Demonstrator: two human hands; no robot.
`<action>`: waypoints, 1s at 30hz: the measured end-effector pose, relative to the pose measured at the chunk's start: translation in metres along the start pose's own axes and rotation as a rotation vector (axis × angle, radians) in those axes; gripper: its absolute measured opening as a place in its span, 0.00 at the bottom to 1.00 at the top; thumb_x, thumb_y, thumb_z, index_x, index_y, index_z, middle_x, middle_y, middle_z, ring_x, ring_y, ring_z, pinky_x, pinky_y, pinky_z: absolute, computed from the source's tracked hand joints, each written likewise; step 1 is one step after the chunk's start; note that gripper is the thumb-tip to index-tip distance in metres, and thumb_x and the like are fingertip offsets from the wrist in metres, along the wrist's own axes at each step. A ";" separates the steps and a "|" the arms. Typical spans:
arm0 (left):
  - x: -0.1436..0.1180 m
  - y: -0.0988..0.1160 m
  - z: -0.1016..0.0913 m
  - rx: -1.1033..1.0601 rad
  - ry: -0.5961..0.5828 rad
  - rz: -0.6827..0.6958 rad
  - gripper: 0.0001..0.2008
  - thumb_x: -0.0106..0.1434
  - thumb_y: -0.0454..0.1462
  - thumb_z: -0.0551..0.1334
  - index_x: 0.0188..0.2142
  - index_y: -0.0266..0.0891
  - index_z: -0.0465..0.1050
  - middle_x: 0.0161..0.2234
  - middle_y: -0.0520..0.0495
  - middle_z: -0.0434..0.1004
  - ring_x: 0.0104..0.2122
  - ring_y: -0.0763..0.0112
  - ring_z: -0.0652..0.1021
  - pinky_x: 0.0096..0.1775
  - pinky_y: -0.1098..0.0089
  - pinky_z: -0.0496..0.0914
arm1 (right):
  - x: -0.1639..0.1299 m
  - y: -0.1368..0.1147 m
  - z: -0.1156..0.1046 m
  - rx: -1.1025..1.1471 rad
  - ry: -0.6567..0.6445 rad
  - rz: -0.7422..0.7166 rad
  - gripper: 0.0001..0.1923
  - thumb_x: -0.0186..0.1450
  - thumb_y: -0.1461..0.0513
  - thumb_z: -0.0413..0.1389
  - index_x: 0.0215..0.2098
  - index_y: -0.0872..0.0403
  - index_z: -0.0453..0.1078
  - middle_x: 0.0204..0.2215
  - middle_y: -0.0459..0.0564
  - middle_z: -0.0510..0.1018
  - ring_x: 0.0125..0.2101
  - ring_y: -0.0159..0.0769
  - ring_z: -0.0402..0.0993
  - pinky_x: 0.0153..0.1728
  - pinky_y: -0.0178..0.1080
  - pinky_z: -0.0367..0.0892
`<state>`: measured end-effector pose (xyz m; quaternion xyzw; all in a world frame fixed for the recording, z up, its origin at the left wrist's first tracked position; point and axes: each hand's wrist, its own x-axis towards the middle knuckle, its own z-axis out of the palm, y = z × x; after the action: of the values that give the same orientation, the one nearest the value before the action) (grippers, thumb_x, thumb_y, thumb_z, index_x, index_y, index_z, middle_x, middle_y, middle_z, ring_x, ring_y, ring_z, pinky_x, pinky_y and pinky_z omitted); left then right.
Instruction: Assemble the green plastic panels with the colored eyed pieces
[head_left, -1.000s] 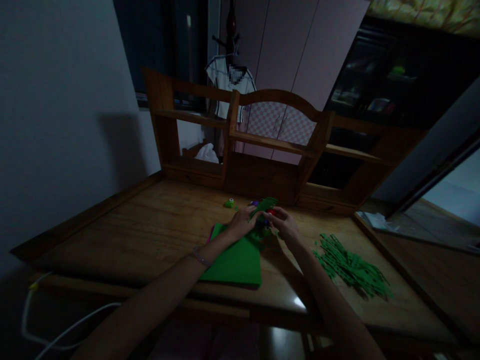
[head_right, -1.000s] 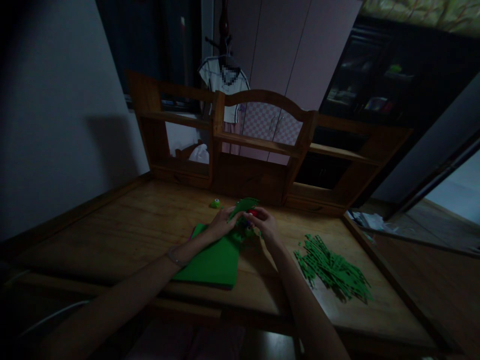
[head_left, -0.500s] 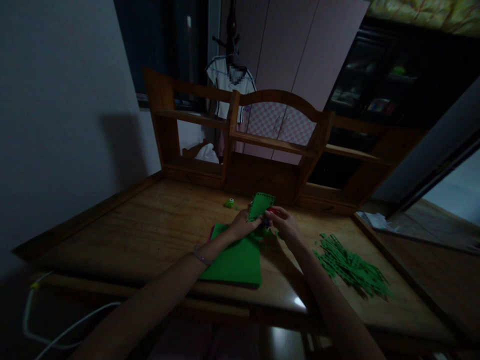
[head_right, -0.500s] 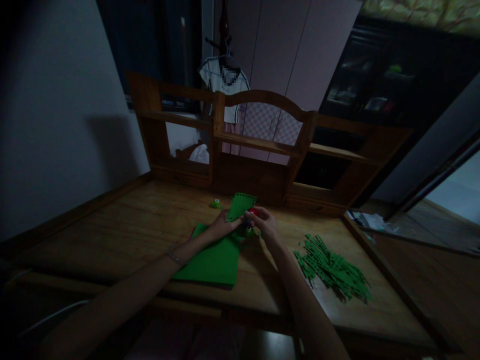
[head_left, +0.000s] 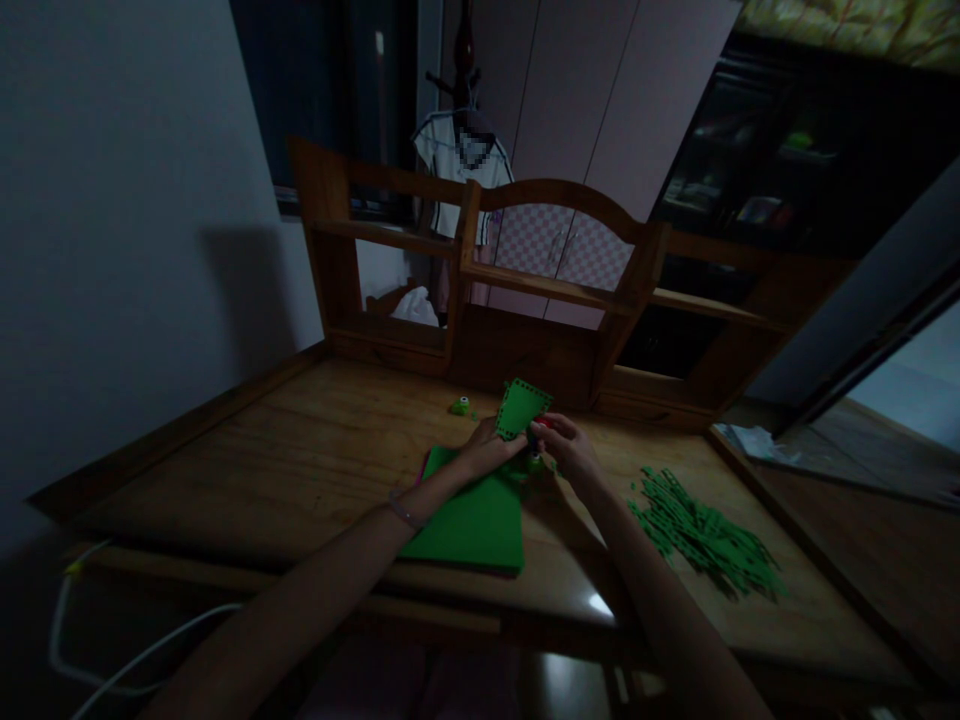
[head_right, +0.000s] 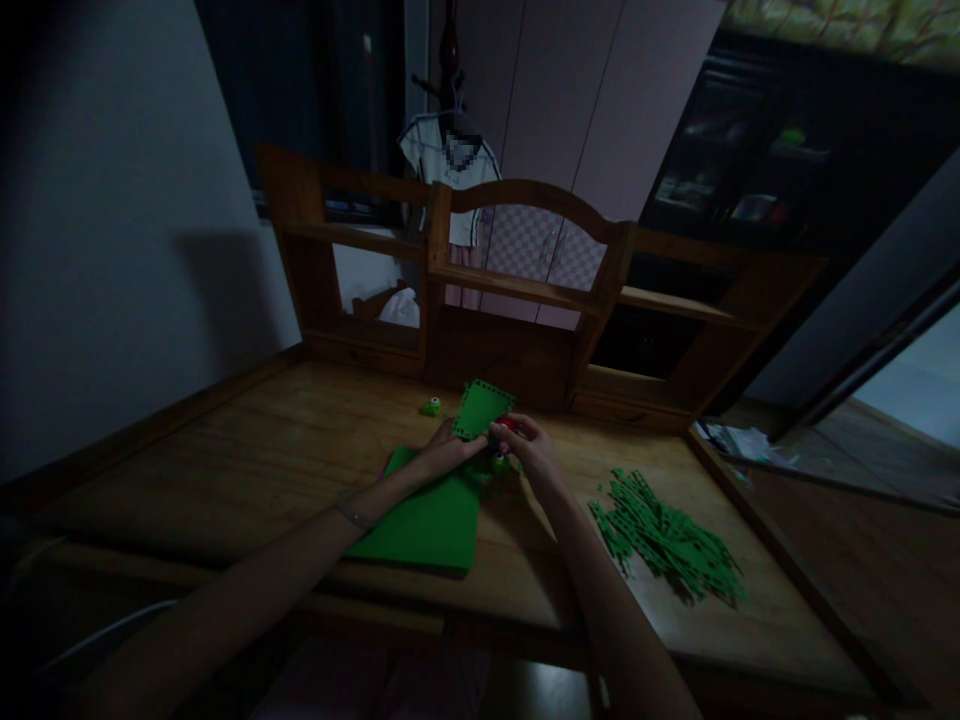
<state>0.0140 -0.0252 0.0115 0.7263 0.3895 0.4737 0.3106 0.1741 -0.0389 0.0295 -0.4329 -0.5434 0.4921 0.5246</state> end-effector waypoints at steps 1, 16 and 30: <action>0.000 0.000 0.000 -0.001 0.001 -0.005 0.10 0.57 0.39 0.57 0.35 0.39 0.76 0.31 0.50 0.79 0.36 0.68 0.77 0.41 0.72 0.70 | 0.000 0.000 0.000 -0.005 0.008 0.000 0.23 0.47 0.50 0.65 0.37 0.52 0.71 0.33 0.48 0.75 0.27 0.32 0.71 0.28 0.33 0.65; -0.003 0.008 -0.002 -0.021 0.009 0.002 0.11 0.58 0.39 0.57 0.36 0.36 0.75 0.32 0.47 0.79 0.36 0.66 0.77 0.41 0.70 0.71 | -0.001 -0.001 0.002 0.053 -0.010 0.004 0.20 0.48 0.50 0.65 0.36 0.51 0.72 0.32 0.47 0.75 0.26 0.30 0.69 0.28 0.33 0.64; 0.000 -0.002 -0.001 0.105 -0.037 0.116 0.13 0.59 0.38 0.57 0.42 0.40 0.74 0.41 0.49 0.78 0.44 0.68 0.75 0.51 0.69 0.64 | -0.001 0.001 0.000 0.063 -0.035 0.053 0.21 0.48 0.52 0.66 0.36 0.53 0.71 0.32 0.48 0.75 0.28 0.32 0.69 0.28 0.33 0.63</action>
<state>0.0128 -0.0235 0.0099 0.7716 0.3651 0.4563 0.2513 0.1739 -0.0394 0.0281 -0.4218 -0.5252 0.5302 0.5149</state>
